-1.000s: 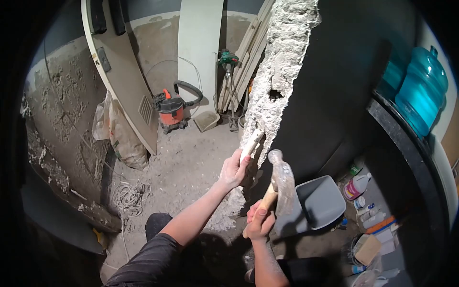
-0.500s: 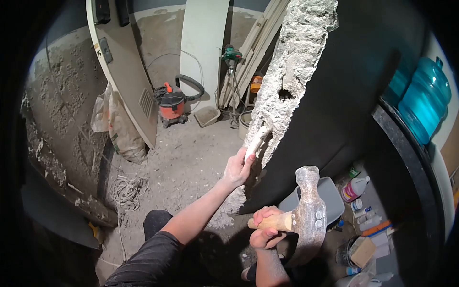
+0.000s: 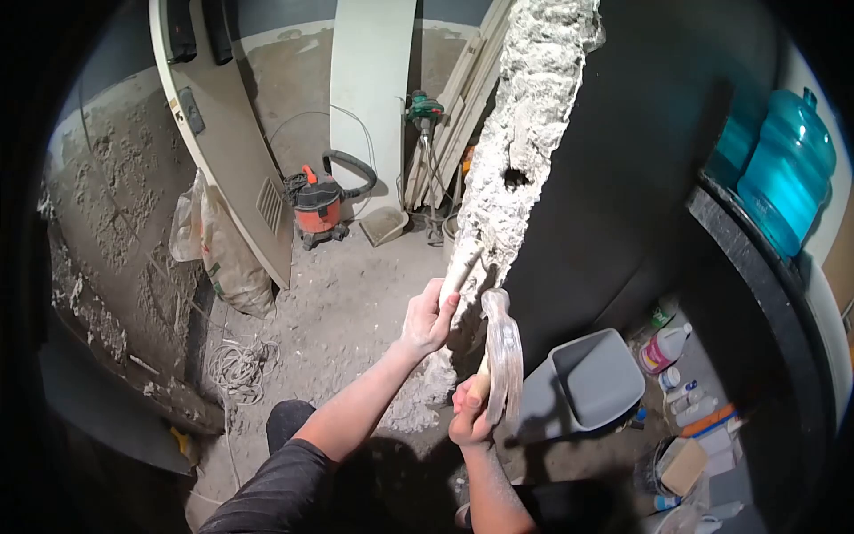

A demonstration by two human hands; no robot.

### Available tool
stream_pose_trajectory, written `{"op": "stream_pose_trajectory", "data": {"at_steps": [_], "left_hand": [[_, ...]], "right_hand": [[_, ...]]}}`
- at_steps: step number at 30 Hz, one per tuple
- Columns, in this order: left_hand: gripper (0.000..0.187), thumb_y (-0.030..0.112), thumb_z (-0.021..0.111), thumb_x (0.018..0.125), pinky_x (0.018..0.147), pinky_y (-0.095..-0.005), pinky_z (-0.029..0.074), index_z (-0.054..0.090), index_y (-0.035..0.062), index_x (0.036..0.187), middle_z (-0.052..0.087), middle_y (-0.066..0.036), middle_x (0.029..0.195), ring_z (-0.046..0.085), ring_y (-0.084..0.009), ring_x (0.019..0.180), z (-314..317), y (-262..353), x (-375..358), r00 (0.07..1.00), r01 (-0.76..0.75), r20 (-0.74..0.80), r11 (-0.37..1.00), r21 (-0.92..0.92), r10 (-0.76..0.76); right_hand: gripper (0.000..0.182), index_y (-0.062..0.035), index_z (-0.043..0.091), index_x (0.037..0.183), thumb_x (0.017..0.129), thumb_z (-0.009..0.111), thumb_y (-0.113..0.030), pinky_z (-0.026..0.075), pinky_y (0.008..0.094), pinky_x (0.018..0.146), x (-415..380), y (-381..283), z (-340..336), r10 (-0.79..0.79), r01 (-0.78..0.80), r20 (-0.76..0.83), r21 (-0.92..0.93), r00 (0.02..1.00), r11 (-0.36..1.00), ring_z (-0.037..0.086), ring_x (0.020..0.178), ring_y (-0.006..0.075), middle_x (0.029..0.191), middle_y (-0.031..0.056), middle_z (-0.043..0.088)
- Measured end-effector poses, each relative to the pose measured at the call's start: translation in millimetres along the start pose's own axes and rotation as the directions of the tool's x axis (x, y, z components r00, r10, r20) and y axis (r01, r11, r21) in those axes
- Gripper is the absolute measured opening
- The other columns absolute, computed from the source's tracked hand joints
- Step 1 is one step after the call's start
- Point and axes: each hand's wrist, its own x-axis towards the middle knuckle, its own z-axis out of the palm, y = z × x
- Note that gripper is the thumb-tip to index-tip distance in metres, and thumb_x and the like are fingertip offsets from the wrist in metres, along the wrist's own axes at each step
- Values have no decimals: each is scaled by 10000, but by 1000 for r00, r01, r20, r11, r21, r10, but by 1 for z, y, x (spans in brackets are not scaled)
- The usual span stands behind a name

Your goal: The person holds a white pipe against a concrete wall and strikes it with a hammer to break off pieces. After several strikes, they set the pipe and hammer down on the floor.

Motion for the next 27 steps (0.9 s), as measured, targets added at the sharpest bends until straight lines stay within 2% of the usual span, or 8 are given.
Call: {"op": "stream_pose_trajectory", "data": {"at_steps": [5, 9, 13, 15, 18, 21, 23, 27], "left_hand": [[299, 278, 578, 995, 673, -411, 525, 620, 35, 1164, 673, -193, 832, 691, -349, 743, 1, -5, -17, 971, -224, 65, 972, -66, 228], [281, 336, 603, 1010, 462, -235, 426, 512, 97, 895, 574, -3, 736, 564, -62, 597, -40, -31, 4, 949, -5, -271, 852, -524, -161], [303, 309, 728, 910, 446, -267, 438, 569, 54, 882, 559, -21, 666, 575, -130, 520, -137, -86, -10, 667, 668, -339, 734, -123, -664], [301, 307, 761, 867, 439, -321, 447, 615, 44, 866, 580, -28, 665, 565, -165, 487, -195, -149, -53, 414, 882, -237, 452, -132, -879], [315, 342, 771, 858, 448, -360, 442, 654, 50, 840, 643, -36, 760, 536, -154, 508, -236, -126, -103, 273, 892, -343, 102, 440, -899], [349, 375, 774, 856, 446, -354, 435, 663, 44, 863, 631, -32, 740, 514, -147, 508, -229, -102, -111, 242, 884, -266, 99, 457, -933], [359, 385, 779, 852, 462, -355, 467, 682, 42, 898, 646, -37, 755, 561, -167, 522, -211, -92, -110, 252, 865, -287, 82, 495, -924], [426, 430, 727, 871, 673, -412, 574, 708, 82, 1115, 740, -82, 917, 715, -235, 806, -185, -85, -119, 134, 689, -117, 8, 725, -984]], "right_hand": [[677, 8, 470, 989, 959, 484, -668, 413, 282, 541, -2, -14, 6, -132, 139, -99, 69, 986, 988, 474, 624, 146, 813, 93, 488], [630, -1, 472, 996, 956, 540, -626, 424, 288, 545, 0, 1, -13, -172, 171, -9, 174, 985, 970, 477, 631, 145, 835, 86, 490], [243, -47, 526, 857, 959, 677, -207, 428, 284, 596, 5, 41, -31, -325, 299, -136, -182, 936, 937, 531, 648, 145, 788, 48, 553], [280, -66, 518, 764, 987, 639, -183, 419, 288, 587, -12, 98, -46, -61, 30, -183, -170, 981, 985, 519, 637, 125, 708, 18, 537], [318, -78, 498, 735, 998, 630, -198, 405, 292, 576, -44, 178, -67, 39, -85, -205, -216, 978, 973, 519, 629, 118, 653, 3, 515], [302, -39, 606, 900, 978, 652, -327, 493, 355, 710, -75, 215, -87, 229, -275, -171, -332, 958, 902, 632, 797, 227, 839, 78, 642], [650, -1, 566, 1350, 984, 528, -537, 422, 468, 1053, -88, 179, -94, 503, -524, -187, -489, 844, 697, 514, 1303, 405, 1344, 234, 598], [857, 146, 513, 1288, 853, 704, -567, 396, 477, 1075, -103, 152, -98, 746, -762, -185, -280, 639, 584, 499, 1296, 419, 1325, 362, 522]]}}
